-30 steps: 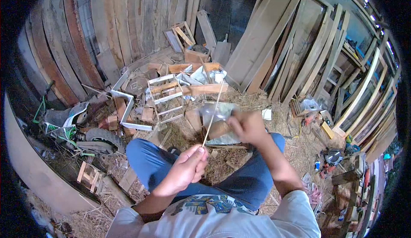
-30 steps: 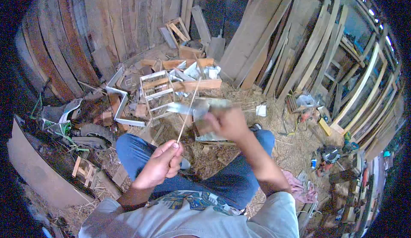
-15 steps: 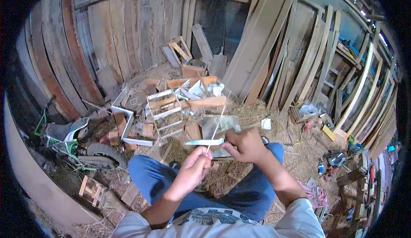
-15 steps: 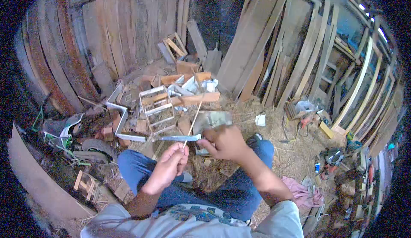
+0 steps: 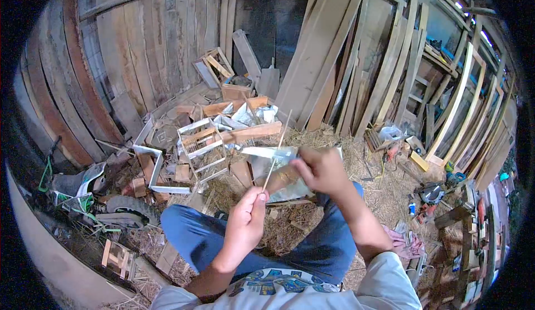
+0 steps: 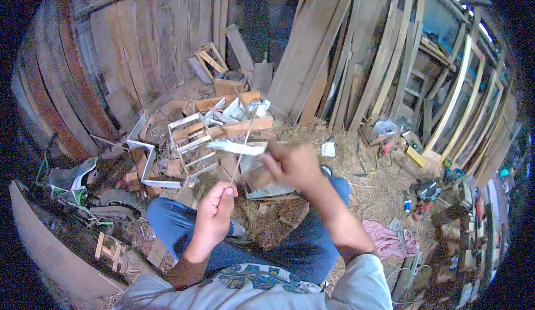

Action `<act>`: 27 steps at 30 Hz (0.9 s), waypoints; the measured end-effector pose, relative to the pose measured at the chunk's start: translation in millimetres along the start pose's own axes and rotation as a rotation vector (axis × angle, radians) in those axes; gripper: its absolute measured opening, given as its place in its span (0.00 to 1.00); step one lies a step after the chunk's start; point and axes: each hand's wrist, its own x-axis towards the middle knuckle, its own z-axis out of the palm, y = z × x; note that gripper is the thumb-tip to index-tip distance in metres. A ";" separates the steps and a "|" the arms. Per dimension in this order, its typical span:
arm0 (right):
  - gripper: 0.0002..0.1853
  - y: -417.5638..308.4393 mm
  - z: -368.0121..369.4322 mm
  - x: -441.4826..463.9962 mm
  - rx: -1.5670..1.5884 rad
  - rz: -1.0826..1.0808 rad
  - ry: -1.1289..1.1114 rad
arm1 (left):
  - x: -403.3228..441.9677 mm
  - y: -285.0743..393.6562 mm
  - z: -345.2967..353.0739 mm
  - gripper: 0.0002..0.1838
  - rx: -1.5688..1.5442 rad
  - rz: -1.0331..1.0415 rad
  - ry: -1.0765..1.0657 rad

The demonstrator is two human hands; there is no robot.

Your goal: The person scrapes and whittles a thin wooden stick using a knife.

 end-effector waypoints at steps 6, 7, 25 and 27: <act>0.19 -8.3 -17.5 -15.0 -0.079 -0.188 -0.170 | -5.9 5.7 14.4 0.10 -0.019 0.047 -0.014; 0.17 7.6 -17.3 -10.4 -0.033 -0.070 -0.075 | -6.1 8.0 14.7 0.09 -0.064 0.008 -0.043; 0.17 42.2 -24.7 -23.4 -0.037 0.255 0.082 | -3.8 1.8 27.3 0.11 -0.345 -0.239 -0.173; 0.17 26.4 -17.9 -34.3 0.037 0.220 0.020 | -2.5 5.8 27.8 0.11 -0.471 -0.342 -0.213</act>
